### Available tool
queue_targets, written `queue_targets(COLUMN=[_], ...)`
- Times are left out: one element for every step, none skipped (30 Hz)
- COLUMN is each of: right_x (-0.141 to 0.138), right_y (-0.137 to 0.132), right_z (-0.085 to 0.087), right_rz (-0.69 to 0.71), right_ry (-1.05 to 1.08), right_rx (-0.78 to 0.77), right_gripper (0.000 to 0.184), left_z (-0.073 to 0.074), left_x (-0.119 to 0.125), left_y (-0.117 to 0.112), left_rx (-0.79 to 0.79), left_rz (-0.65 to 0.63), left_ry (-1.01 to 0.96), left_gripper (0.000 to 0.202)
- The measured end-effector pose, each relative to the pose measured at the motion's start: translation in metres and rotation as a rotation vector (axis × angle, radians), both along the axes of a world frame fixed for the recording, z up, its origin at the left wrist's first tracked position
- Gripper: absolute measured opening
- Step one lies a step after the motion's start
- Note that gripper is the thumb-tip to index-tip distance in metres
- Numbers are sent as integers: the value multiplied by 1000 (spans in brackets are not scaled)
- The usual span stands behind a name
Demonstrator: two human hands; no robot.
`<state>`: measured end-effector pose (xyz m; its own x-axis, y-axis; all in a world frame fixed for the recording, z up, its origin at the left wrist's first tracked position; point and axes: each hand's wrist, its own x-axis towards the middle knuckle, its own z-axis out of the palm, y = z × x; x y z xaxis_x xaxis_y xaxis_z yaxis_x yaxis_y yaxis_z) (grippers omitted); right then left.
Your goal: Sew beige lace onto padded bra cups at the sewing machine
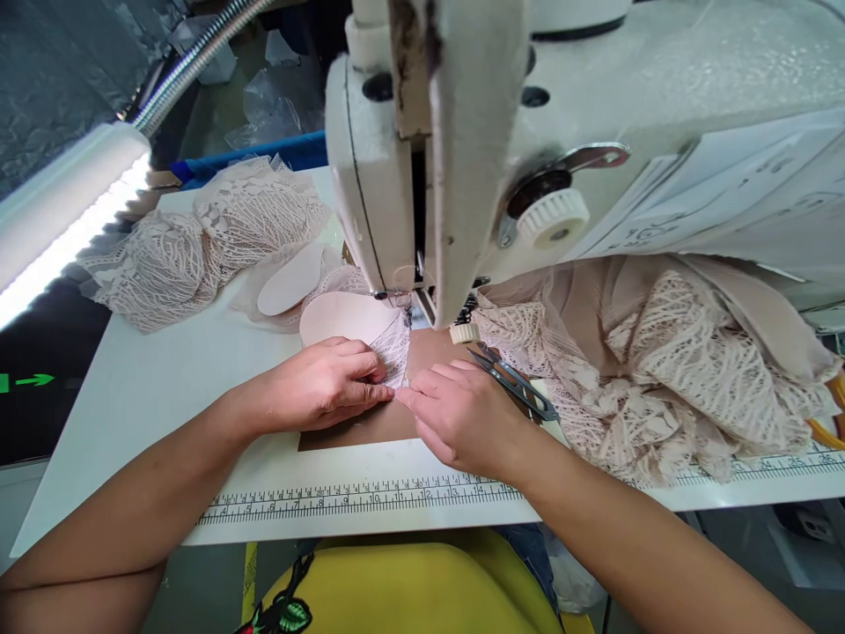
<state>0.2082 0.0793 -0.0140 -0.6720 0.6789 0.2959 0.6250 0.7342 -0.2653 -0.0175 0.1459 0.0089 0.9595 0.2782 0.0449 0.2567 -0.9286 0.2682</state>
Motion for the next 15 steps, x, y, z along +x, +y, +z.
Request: queue_targets(right_x=[0, 0, -1, -1, -1, -2, -2, -2, -3, -3, -3, -3, -3, -3, -3], right_y=[0, 0, 0, 0, 1, 1, 1, 1, 1, 0, 0, 0, 0, 0, 0], right_z=[-1, -2, -2, -3, -3, -3, -3, -3, -2, -2, -1, 0, 1, 2, 2], right_rz=[-2, -4, -5, -6, -7, -8, -9, -11, -14, -16, -18, -19, -20, -23, -26], right_ry=[-13, -24, -32, -40, -46, -52, -55, -60, -63, -67, -72, -74, -74, -71, -67], right_rx=[0, 1, 2, 3, 5, 8, 12, 15, 17, 16, 11, 5, -1, -6, -10], right_gripper=[28, 28, 28, 28, 29, 29, 29, 28, 27, 26, 26, 25, 24, 23, 22], left_z=[0, 0, 1, 1, 2, 3, 3, 4, 5, 6, 7, 8, 8, 7, 5], left_x=[0, 1, 1, 1, 1, 1, 1, 1, 1, 1, 1, 2, 3, 5, 7], left_y=[0, 0, 0, 0, -1, -1, -1, -1, -2, -2, -1, -1, 0, 1, 2], left_rx=[-1, -2, -2, -2, -2, -3, -5, -9, -15, -26, -40, -53, -57, -48, -25], left_rz=[0, 1, 2, 2, 4, 4, 4, 2, -1, 1, 8, 23, 45, 74, 106], left_ry=[-5, -10, -12, -12, -12, -9, -4, 1, 3, -3, -19, -46, -82, -117, -145], left_gripper=[36, 37, 37, 38, 38, 38, 38, 38, 37, 35, 33, 31, 30, 30, 30])
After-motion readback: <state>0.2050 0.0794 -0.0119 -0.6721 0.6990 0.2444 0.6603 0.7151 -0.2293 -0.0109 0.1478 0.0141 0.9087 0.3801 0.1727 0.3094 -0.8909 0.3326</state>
